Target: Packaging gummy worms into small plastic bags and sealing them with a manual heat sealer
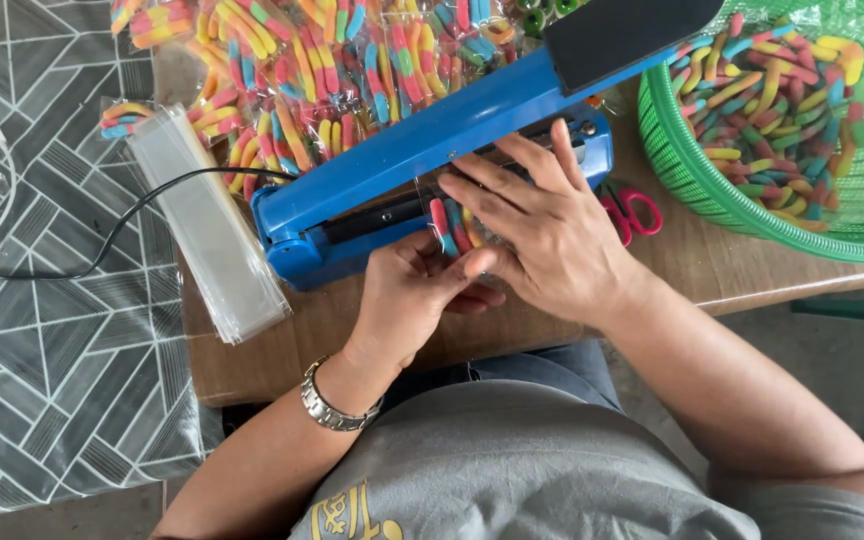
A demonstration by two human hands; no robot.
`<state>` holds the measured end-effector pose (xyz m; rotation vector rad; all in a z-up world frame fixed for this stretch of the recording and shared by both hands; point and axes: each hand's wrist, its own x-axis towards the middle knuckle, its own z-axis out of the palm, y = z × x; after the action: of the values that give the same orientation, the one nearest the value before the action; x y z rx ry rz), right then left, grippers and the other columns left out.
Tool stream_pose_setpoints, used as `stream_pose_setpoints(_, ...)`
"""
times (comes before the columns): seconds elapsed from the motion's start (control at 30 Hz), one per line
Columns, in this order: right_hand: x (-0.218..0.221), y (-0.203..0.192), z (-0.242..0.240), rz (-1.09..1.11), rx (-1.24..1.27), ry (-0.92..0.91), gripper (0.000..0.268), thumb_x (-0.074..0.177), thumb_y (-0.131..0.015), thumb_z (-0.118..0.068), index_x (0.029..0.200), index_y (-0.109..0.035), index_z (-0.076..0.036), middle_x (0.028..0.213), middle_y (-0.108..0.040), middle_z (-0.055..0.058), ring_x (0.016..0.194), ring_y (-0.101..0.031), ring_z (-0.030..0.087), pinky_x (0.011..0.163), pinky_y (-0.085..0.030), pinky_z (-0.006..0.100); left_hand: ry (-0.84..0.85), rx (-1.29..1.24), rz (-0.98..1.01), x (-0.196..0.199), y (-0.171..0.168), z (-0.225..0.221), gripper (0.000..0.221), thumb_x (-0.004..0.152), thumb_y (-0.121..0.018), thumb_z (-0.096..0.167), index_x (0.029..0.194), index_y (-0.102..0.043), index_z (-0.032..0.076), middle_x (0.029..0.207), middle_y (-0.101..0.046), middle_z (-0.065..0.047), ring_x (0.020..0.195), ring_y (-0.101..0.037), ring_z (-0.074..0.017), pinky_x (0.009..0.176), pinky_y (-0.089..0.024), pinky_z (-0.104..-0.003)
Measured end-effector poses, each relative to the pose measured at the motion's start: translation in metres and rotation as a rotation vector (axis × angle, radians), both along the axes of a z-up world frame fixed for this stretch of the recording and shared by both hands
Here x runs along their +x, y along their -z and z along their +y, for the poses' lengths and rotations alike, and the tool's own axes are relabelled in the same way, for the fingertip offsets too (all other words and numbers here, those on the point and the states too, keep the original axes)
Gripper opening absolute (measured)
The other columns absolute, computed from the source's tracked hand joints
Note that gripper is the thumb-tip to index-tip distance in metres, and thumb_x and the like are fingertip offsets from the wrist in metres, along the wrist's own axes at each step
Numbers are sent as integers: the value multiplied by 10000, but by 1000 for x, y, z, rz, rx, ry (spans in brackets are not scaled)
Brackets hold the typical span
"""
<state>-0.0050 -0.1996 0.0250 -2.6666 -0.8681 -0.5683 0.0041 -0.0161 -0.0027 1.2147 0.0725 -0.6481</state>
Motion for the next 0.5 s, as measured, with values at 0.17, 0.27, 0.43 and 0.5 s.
stream_pose_setpoints(0.17,15,2,-1,-47,-88,-3,747,1099,-268,-564,1488,-604,-21,1448,-659,162,1435,-426,385,1222,-183,637,83,-18,1,-1,3,7,327,919,-685,148,1159,-692,-74,961,-789,-284,734,-797,-356,636,-674,-362)
stream_pose_setpoints(0.27,4,-21,11,-152,-64,-33,547,1086,-470,-446,1360,-651,-8,1350,-689,147,1241,-587,325,1021,-436,476,105,23,-6,1,5,11,250,951,-659,170,1041,-685,-61,860,-785,-289,713,-801,-332,623,-664,-339)
stream_pose_setpoints(0.43,-12,-92,-3,-388,-68,-95,284,1066,-770,-354,1108,-805,-76,1054,-809,66,900,-779,248,754,-602,361,51,68,-13,1,1,7,246,944,-683,192,941,-670,-53,816,-780,-253,728,-816,-359,592,-671,-330)
stream_pose_setpoints(0.5,-1,-85,-6,-317,-91,-26,282,1091,-752,-349,1143,-789,-74,1108,-777,94,942,-745,291,758,-584,402,58,41,88,2,-12,6,316,942,-660,195,1108,-698,-71,989,-805,-246,706,-788,-315,585,-636,-306)
